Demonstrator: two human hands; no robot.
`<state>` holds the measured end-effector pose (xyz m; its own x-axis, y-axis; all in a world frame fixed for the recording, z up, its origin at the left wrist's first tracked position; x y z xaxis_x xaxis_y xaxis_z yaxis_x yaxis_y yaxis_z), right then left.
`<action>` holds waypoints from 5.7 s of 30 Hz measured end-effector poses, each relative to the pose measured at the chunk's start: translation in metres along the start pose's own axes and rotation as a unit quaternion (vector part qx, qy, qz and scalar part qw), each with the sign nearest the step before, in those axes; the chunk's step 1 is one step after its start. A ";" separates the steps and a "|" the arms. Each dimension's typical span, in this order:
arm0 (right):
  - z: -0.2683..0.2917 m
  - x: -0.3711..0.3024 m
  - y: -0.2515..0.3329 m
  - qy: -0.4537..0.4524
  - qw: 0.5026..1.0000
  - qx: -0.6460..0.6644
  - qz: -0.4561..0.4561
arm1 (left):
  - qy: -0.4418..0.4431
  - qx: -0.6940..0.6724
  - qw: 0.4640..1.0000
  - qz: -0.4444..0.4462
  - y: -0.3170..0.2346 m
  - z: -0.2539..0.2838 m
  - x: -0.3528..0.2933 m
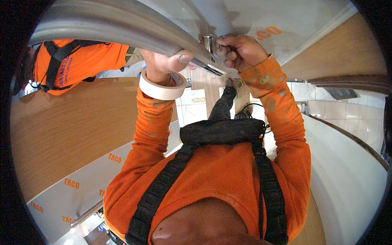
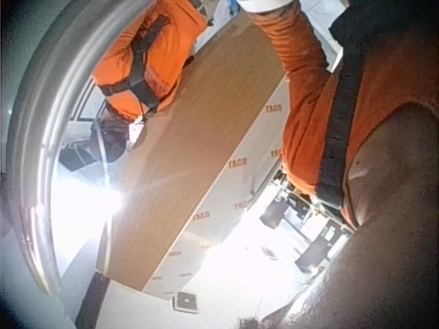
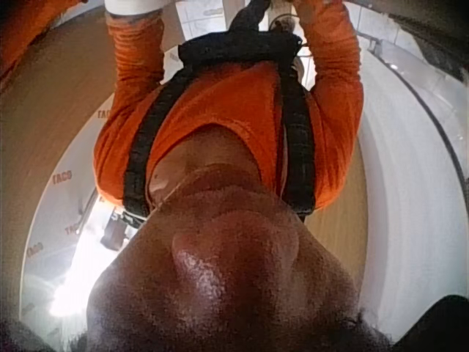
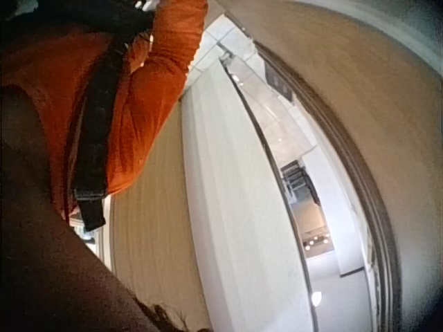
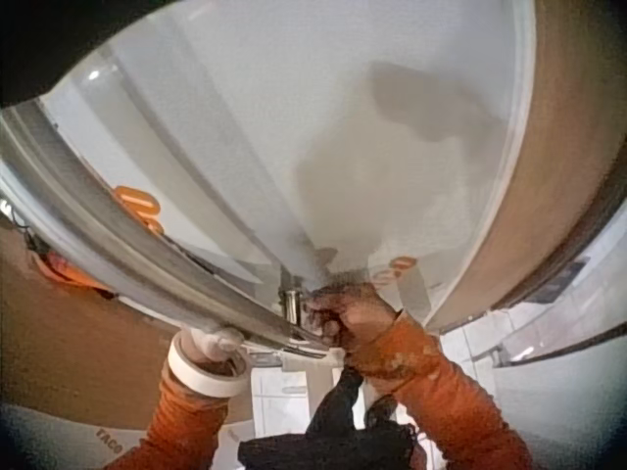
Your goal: The person installs a large metallic door handle onto a white door by aligning the handle, inserting screws, and tightening them with an Allen key and a screwdriver while another person assists by holding parts.
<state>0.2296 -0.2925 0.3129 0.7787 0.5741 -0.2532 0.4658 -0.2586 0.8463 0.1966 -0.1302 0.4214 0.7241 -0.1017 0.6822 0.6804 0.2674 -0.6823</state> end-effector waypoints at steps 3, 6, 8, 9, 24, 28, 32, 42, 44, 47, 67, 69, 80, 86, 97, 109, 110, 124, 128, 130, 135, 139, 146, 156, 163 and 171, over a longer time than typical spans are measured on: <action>-0.009 -0.011 -0.001 -0.034 0.987 0.134 -0.085 | -0.014 -0.029 0.999 0.001 -0.001 0.000 -0.001; 0.013 -0.008 -0.011 -0.003 0.972 0.229 -0.060 | 0.015 0.001 1.000 -0.015 0.000 0.000 -0.001; 0.025 -0.015 -0.004 -0.054 0.991 0.109 0.062 | 0.031 0.023 0.999 0.002 -0.001 0.002 -0.003; 0.029 -0.028 0.002 -0.127 0.975 -0.059 0.171 | 0.028 0.021 0.999 0.026 0.001 0.004 -0.005; -0.153 -0.121 0.234 -0.211 0.692 -0.216 0.655 | 0.004 0.016 0.999 0.037 -0.001 0.036 -0.029; -0.201 -0.125 0.264 -0.231 0.606 -0.310 0.695 | 0.017 -0.008 1.000 0.021 -0.020 0.044 -0.037; -0.234 -0.138 0.252 -0.248 0.585 -0.364 0.680 | 0.025 0.010 0.999 0.033 -0.049 0.051 -0.054; -0.240 -0.187 0.194 -0.290 0.542 -0.381 0.691 | 0.037 0.024 0.998 0.041 -0.065 0.050 -0.122; -0.237 -0.201 0.188 -0.290 0.533 -0.378 0.699 | 0.030 0.022 0.999 0.039 -0.075 0.039 -0.129; -0.236 -0.225 0.179 -0.293 0.502 -0.374 0.723 | 0.037 0.039 0.998 0.013 -0.083 0.029 -0.143; -0.212 -0.450 0.133 0.040 0.924 -0.136 0.355 | -0.005 0.038 0.999 0.009 -0.254 -0.082 -0.291; -0.200 -0.429 0.144 0.066 0.931 -0.137 0.332 | 0.004 0.024 1.000 0.007 -0.234 -0.086 -0.276; -0.173 -0.393 0.125 -0.020 0.840 -0.196 0.505 | 0.011 0.008 1.000 0.013 -0.196 -0.086 -0.265; -0.160 -0.407 0.121 -0.089 0.691 -0.344 0.630 | 0.004 0.019 1.000 -0.008 -0.205 -0.098 -0.276; -0.158 -0.476 0.117 -0.131 0.694 -0.443 0.553 | 0.006 0.015 1.000 -0.006 -0.214 -0.120 -0.302; -0.129 -0.470 0.095 -0.225 0.583 -0.465 0.627 | 0.006 0.023 1.000 0.002 -0.209 -0.145 -0.324; -0.126 -0.467 0.095 -0.227 0.576 -0.466 0.632 | 0.007 0.018 1.000 0.003 -0.208 -0.146 -0.323; -0.105 -0.445 0.098 -0.082 0.837 -0.256 0.477 | 0.001 0.001 1.000 0.004 -0.180 -0.162 -0.320; -0.079 -0.423 0.096 -0.050 0.765 -0.307 0.564 | 0.006 0.005 1.000 -0.001 -0.167 -0.170 -0.304; -0.075 -0.420 0.089 -0.036 0.719 -0.289 0.631 | 0.003 -0.001 1.000 0.002 -0.168 -0.171 -0.308; -0.077 -0.432 0.098 -0.097 0.704 -0.373 0.596 | 0.005 0.008 1.000 0.018 -0.189 -0.178 -0.305; -0.082 -0.442 0.107 -0.207 0.644 -0.457 0.577 | 0.007 0.033 0.999 0.029 -0.183 -0.177 -0.309; -0.096 -0.466 0.112 -0.180 0.694 -0.359 0.598 | 0.005 0.026 0.999 0.038 -0.187 -0.182 -0.314; -0.086 -0.477 0.102 -0.152 0.681 -0.366 0.616 | 0.006 0.006 1.000 0.021 -0.184 -0.186 -0.316; -0.094 -0.478 0.094 -0.292 0.430 -0.528 0.672 | 0.002 0.002 1.000 0.013 -0.185 -0.186 -0.317; -0.100 -0.481 0.092 -0.289 0.315 -0.584 0.690 | -0.006 0.024 1.000 0.004 -0.185 -0.181 -0.318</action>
<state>-0.1438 -0.5149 0.5589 0.0045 0.2165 0.9763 -0.6941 0.7035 -0.1528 -0.1395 -0.3208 0.2834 0.7274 -0.0874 0.6807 0.6687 0.3130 -0.6744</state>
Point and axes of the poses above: each hand's wrist, its own x-axis towards the middle knuckle, its own z-axis out of the back of the hand, y = z × x, the point moved 4 cm from there along x, towards the middle knuckle, and after that the axes turned 4 degrees about -x, right-handed, at the moved point
